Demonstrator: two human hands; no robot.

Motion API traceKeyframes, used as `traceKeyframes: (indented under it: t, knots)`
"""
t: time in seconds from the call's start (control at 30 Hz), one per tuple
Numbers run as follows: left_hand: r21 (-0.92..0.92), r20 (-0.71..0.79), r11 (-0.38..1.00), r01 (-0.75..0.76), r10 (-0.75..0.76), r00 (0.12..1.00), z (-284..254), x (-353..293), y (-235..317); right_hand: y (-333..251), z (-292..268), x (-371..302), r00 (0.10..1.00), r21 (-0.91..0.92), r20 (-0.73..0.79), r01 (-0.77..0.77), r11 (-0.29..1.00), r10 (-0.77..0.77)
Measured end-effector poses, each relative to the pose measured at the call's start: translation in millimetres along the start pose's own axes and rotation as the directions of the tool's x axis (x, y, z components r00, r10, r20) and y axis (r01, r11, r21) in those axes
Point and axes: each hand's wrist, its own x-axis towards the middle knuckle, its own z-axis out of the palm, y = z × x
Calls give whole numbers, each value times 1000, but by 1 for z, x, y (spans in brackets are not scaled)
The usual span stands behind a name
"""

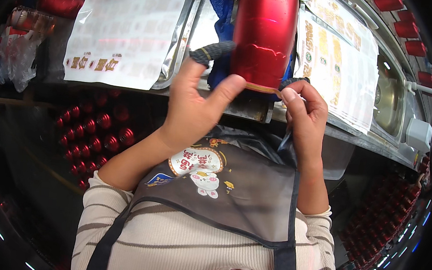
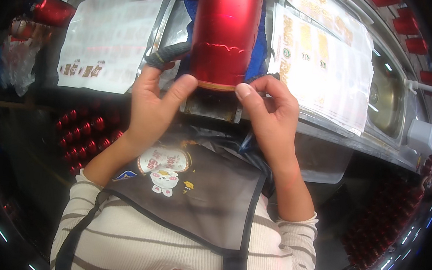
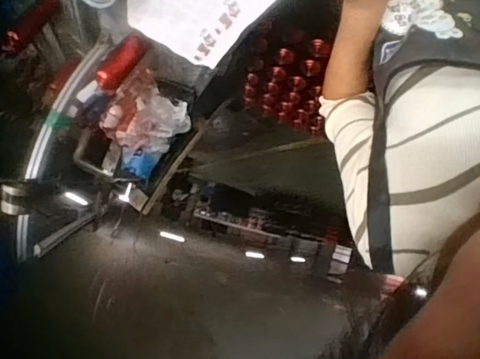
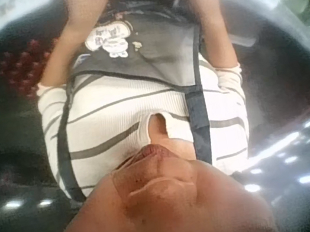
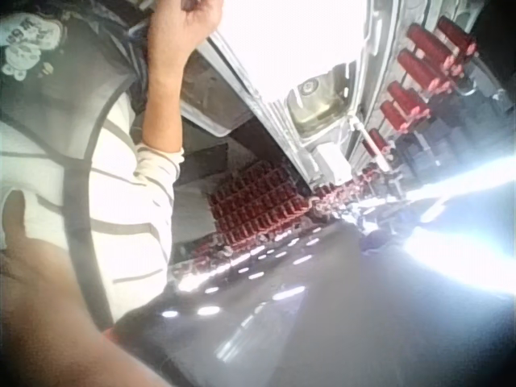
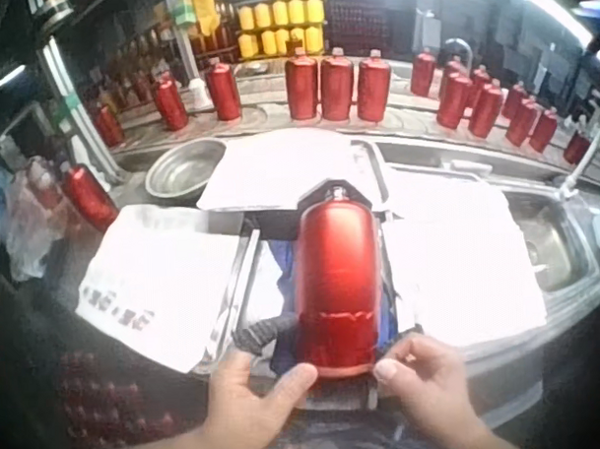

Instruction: The person applies gold labels to red cylindrical bottles on a production line. They pick up each bottle, align and press the label onto the surface, smooth it with a cloth, and place the finished bottle onto a conveyor belt.

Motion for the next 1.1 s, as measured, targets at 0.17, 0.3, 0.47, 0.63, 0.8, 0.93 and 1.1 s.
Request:
traceKeyframes:
  t: [0.17, 0.3, 0.47, 0.63, 0.8, 0.93, 1.1]
  knots:
    - [69, -52, 995, -71, 75, 996, 17, -3, -9, 11, 10, 5, 995, -191, -64, 59, 980, -73]
    - [-135, -7, 991, 12, -13, 1000, 12, -2, -21, 13, 7, 7, 994, -193, -55, 83, 978, -95]
    - [9, -15, 999, -46, 46, 999, -6, -16, -18, 8, 5, 8, 995, -252, -52, 72, 965, -88]
    - [568, 240, 705, -425, 352, 905, -11, -28, -16, 11, 7, 8, 992, -224, -49, 104, 969, -118]
    - [550, 213, 746, -376, 310, 927, -20, -34, -31, 7, 4, 9, 998, -142, 1, 69, 988, -70]
    - [595, 261, 670, -444, 361, 895, -18, -32, -26, 6, -9, 9, 996, 10, 91, 5, 1000, -6]
    - [648, 428, 518, -558, 357, 830, -27, -14, -3, 11, -11, 10, 995, -63, 86, 61, 996, -55]
